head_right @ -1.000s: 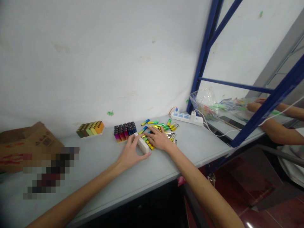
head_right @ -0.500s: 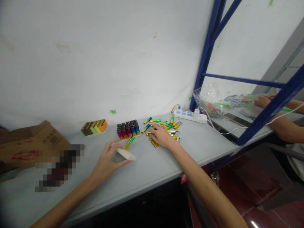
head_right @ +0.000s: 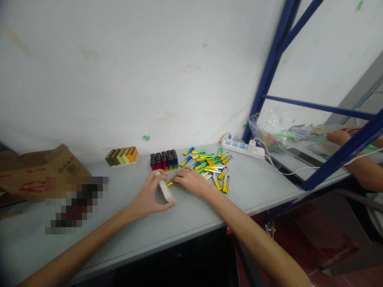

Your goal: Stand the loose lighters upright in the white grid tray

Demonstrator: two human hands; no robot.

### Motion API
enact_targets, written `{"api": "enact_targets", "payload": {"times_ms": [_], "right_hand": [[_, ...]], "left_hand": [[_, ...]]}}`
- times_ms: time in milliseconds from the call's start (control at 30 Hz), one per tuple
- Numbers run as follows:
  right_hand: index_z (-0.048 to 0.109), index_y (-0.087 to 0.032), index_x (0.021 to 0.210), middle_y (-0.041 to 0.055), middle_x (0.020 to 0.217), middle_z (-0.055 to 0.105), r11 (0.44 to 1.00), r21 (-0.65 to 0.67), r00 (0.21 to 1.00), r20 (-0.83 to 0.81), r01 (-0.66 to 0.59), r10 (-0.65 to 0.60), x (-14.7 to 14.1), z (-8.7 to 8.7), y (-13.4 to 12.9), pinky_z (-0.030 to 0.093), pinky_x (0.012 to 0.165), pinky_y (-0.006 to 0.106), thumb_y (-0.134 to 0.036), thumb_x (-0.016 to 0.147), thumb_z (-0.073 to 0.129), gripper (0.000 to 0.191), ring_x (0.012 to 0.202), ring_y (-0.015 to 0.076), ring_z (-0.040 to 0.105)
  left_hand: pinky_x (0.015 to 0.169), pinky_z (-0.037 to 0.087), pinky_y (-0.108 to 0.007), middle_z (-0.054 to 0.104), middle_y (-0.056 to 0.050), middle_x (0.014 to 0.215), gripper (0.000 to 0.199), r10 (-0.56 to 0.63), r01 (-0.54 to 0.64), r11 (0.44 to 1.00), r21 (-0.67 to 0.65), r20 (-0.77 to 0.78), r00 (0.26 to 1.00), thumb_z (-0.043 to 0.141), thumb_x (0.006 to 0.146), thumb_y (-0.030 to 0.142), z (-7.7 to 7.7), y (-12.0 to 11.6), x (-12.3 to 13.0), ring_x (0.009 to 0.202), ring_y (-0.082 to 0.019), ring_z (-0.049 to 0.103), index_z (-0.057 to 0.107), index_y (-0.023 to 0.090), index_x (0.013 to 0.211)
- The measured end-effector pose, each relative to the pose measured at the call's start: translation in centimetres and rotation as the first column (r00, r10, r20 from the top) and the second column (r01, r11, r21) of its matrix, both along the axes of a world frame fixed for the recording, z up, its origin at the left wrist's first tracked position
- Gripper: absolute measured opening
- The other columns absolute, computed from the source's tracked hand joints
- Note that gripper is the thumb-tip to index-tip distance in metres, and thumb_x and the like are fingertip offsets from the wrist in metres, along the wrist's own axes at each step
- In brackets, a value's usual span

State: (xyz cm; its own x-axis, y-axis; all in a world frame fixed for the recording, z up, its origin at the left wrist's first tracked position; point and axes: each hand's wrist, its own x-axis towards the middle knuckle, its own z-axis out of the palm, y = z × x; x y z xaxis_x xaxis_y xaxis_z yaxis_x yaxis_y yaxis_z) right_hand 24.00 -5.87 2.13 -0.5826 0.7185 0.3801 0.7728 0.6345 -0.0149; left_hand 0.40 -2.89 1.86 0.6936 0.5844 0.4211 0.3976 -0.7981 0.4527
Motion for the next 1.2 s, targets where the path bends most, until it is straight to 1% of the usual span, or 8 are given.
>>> {"api": "enact_targets", "payload": {"times_ms": [100,200,333,433,600,833,1067,1200], "right_hand": [[0.074,-0.018,0.116,0.0107,0.108,0.075,0.999,-0.023,0.998,-0.04,0.04,-0.041,2.2,0.2,0.2,0.051,0.093,0.036,-0.02,0.1,0.061,0.02,0.101,0.0231,0.069],[0.074,-0.017,0.117,0.0122,0.109,0.075,0.982,-0.017,0.975,-0.118,0.186,-0.187,5.3,0.2,0.5,0.051,0.093,0.036,-0.019,0.097,0.065,0.022,0.102,0.0244,0.069],[0.075,-0.018,0.113,0.0136,0.112,0.075,0.934,-0.059,0.918,-0.173,0.352,-0.356,8.2,0.0,0.9,0.05,0.096,0.04,-0.02,0.095,0.067,0.02,0.103,0.0259,0.068],[0.076,-0.021,0.112,0.012,0.11,0.075,0.921,-0.107,0.908,-0.162,0.373,-0.387,8.8,-0.2,1.2,0.05,0.097,0.041,-0.02,0.096,0.065,0.019,0.103,0.0251,0.068],[0.077,-0.02,0.108,0.013,0.111,0.074,0.911,-0.127,0.897,-0.168,0.391,-0.409,8.9,-0.6,1.2,0.05,0.098,0.041,-0.02,0.098,0.061,0.02,0.104,0.0259,0.068],[0.069,-0.019,0.127,0.0156,0.124,0.067,0.952,-0.039,0.9,-0.317,0.303,-0.299,6.9,0.8,1.9,0.049,0.106,0.047,-0.033,0.099,0.062,0.032,0.118,0.0291,0.063],[0.037,-0.017,0.158,0.0245,0.16,0.037,0.987,-0.123,0.973,-0.196,0.103,-0.126,1.1,3.4,7.8,0.034,0.119,0.055,-0.059,0.079,0.08,0.099,0.15,0.0371,0.035],[0.035,-0.023,0.16,0.0213,0.147,0.054,0.979,-0.193,0.989,-0.116,0.072,-0.095,-1.2,3.8,10.8,0.039,0.113,0.055,-0.073,0.077,0.073,0.104,0.135,0.0377,0.054]], "left_hand": [[0.112,0.047,-0.049,0.041,-0.014,0.14,0.07,-0.008,0.008,1.0,-0.005,-0.034,0.999,0.087,0.066,0.046,0.2,-0.1,-1.5,0.136,-0.035,0.047,0.051,0.023,0.12],[0.108,0.05,-0.051,0.04,-0.014,0.143,0.068,0.068,-0.067,0.997,0.03,-0.033,0.997,0.088,0.067,0.053,0.0,0.4,-4.1,0.133,-0.036,0.049,0.052,0.024,0.117],[0.102,0.054,-0.052,0.043,-0.015,0.142,0.043,0.224,-0.22,0.962,0.163,-0.004,0.975,0.07,0.088,0.055,-0.9,1.6,-7.8,0.126,-0.033,0.056,0.058,0.022,0.113],[0.102,0.055,-0.049,0.056,-0.014,0.131,0.03,0.179,-0.155,0.96,0.235,-0.084,0.98,0.051,0.1,0.046,-1.6,2.0,-9.8,0.12,-0.03,0.062,0.062,0.022,0.112],[0.111,0.05,-0.049,0.063,-0.014,0.137,0.045,0.166,-0.075,0.937,0.34,-0.248,0.954,0.047,0.101,0.053,-2.0,1.0,-11.1,0.129,-0.031,0.059,0.061,0.021,0.129],[0.108,0.049,-0.052,0.067,-0.021,0.127,0.048,0.344,-0.208,0.903,0.377,-0.34,0.875,0.041,0.101,0.048,-0.8,1.3,-11.8,0.124,-0.035,0.061,0.062,0.011,0.124],[0.097,0.052,-0.051,0.071,-0.021,0.108,0.033,0.466,-0.338,0.872,0.356,-0.388,0.795,0.041,0.096,0.034,-0.1,7.1,-9.6,0.106,-0.036,0.066,0.065,0.015,0.106],[0.099,0.052,-0.051,0.07,-0.023,0.116,0.036,0.474,-0.386,0.877,0.286,-0.385,0.792,0.042,0.094,0.033,0.3,8.6,-8.4,0.115,-0.036,0.064,0.064,0.011,0.111]]}}
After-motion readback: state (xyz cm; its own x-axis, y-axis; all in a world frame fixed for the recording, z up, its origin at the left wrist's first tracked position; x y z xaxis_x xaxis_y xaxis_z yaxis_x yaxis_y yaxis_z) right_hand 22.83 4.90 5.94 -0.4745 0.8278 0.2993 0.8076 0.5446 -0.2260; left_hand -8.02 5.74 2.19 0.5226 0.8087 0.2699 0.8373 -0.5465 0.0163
